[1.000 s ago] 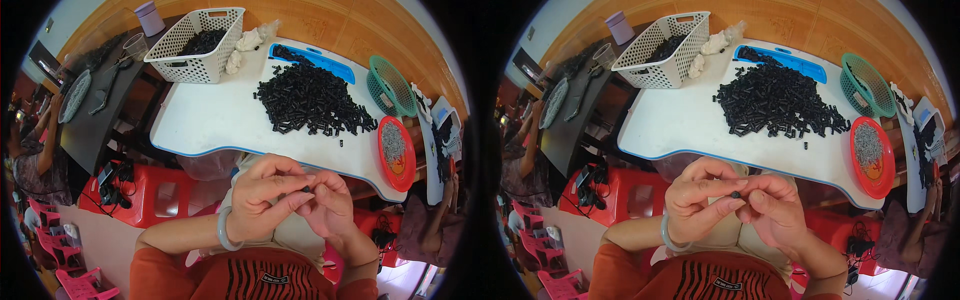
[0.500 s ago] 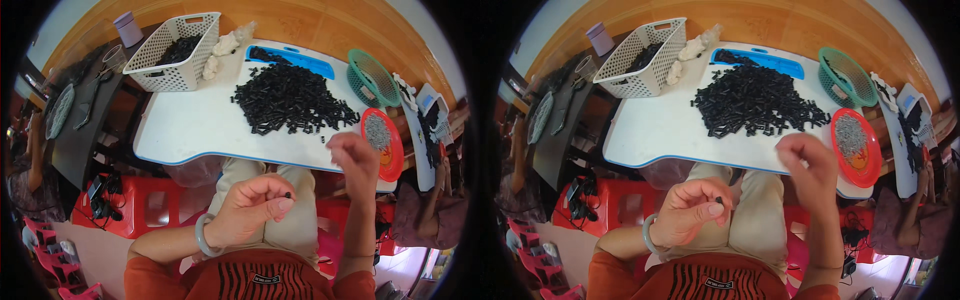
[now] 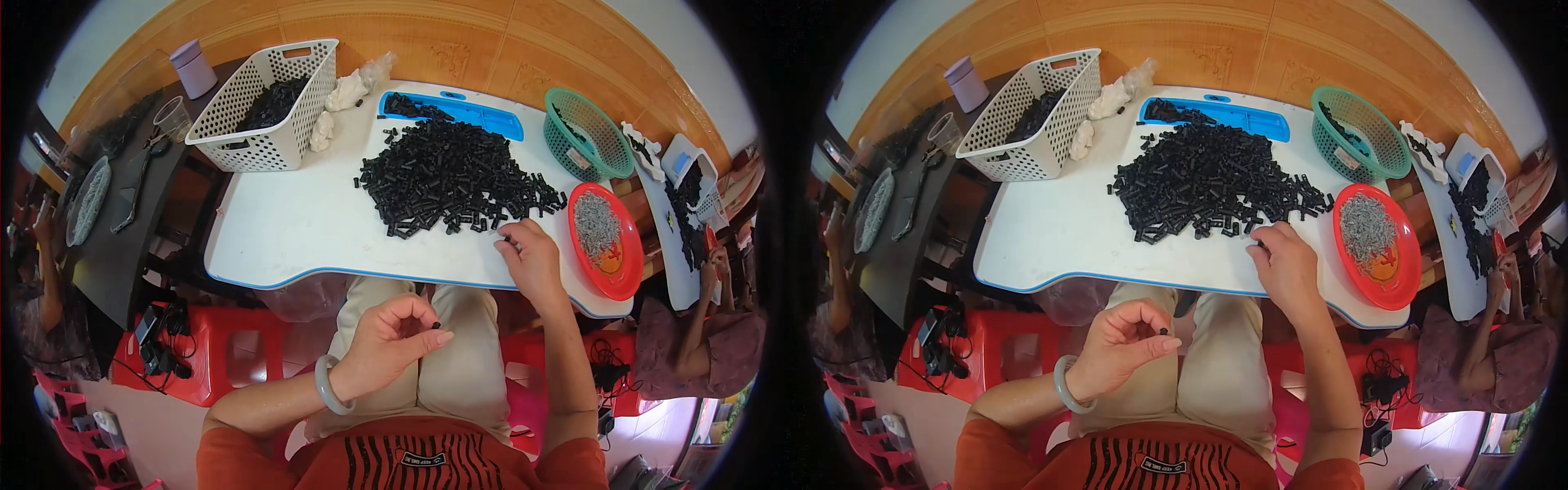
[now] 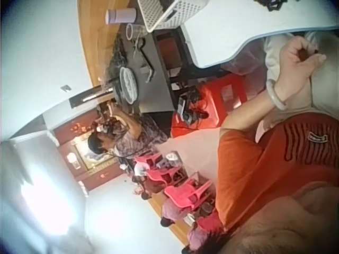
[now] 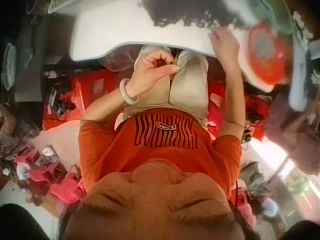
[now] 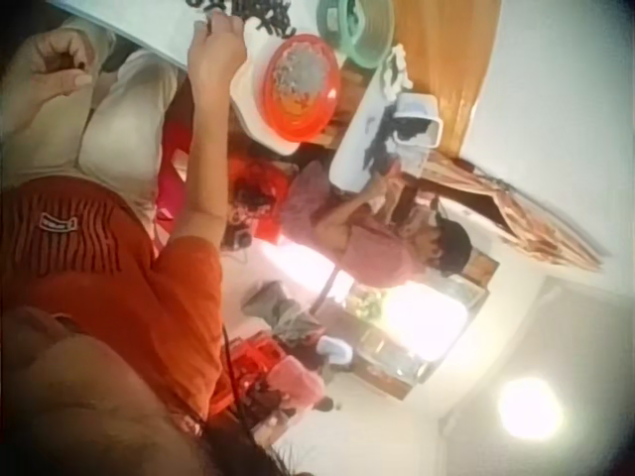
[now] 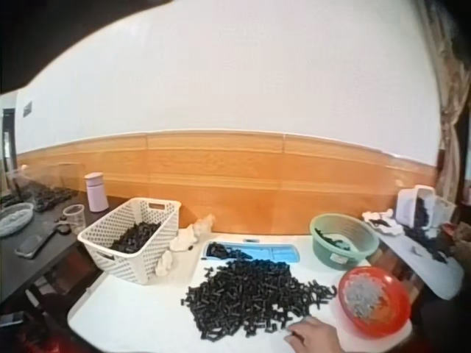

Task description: Manually assembling small plastic components and springs at a workspace.

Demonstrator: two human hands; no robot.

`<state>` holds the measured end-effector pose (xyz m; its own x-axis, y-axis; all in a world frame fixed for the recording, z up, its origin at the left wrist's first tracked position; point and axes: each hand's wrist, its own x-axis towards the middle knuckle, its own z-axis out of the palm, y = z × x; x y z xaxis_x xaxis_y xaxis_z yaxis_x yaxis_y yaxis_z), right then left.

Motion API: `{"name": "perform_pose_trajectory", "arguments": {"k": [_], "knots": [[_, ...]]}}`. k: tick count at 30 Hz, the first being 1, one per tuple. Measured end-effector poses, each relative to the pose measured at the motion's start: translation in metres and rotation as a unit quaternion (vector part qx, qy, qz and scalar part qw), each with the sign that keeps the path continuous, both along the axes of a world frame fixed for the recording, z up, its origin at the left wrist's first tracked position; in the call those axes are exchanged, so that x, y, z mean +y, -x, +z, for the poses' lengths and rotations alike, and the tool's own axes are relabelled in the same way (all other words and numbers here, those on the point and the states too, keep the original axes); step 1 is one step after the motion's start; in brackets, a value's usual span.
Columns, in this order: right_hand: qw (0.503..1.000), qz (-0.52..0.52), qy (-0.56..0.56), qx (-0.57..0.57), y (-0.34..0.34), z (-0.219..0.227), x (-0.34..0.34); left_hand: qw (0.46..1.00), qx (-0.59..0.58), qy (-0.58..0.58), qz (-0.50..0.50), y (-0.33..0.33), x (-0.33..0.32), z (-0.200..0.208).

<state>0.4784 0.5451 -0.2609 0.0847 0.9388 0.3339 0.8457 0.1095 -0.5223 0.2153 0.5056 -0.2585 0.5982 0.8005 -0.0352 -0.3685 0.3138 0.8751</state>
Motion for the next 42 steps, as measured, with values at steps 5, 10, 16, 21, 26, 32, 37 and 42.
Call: {"name": "perform_pose_trajectory", "arguments": {"k": [5, 10, 16, 21, 26, 32, 37, 42], "knots": [[1.000, 0.003, -0.018, 0.023, -0.006, -0.006, 0.007, 0.999, 0.039, -0.031, 0.017, -0.002, 0.006, -0.002], [0.996, 0.009, -0.039, 0.080, -0.007, -0.012, 0.008, 0.923, 0.173, -0.316, 0.135, 0.000, 0.024, 0.009], [0.997, 0.030, -0.068, 0.024, -0.003, -0.007, 0.002, 0.710, 0.379, -0.516, 0.293, 0.020, 0.064, -0.002], [0.995, 0.025, -0.096, 0.011, 0.003, -0.005, 0.011, 0.679, 0.450, -0.497, 0.298, 0.039, 0.085, -0.024], [0.997, 0.034, -0.055, -0.045, 0.023, 0.005, 0.025, 0.665, 0.460, -0.506, 0.300, 0.046, 0.088, -0.020], [0.997, 0.018, -0.065, -0.048, 0.030, -0.007, 0.030, 0.654, 0.467, -0.514, 0.300, 0.052, 0.088, -0.023], [0.989, 0.039, -0.135, -0.044, 0.022, -0.014, 0.032, 0.641, 0.469, -0.528, 0.300, 0.052, 0.088, -0.022], [0.912, 0.059, -0.033, 0.404, 0.019, 0.005, 0.026, 0.651, 0.464, -0.515, 0.308, 0.048, 0.086, -0.019]]}}
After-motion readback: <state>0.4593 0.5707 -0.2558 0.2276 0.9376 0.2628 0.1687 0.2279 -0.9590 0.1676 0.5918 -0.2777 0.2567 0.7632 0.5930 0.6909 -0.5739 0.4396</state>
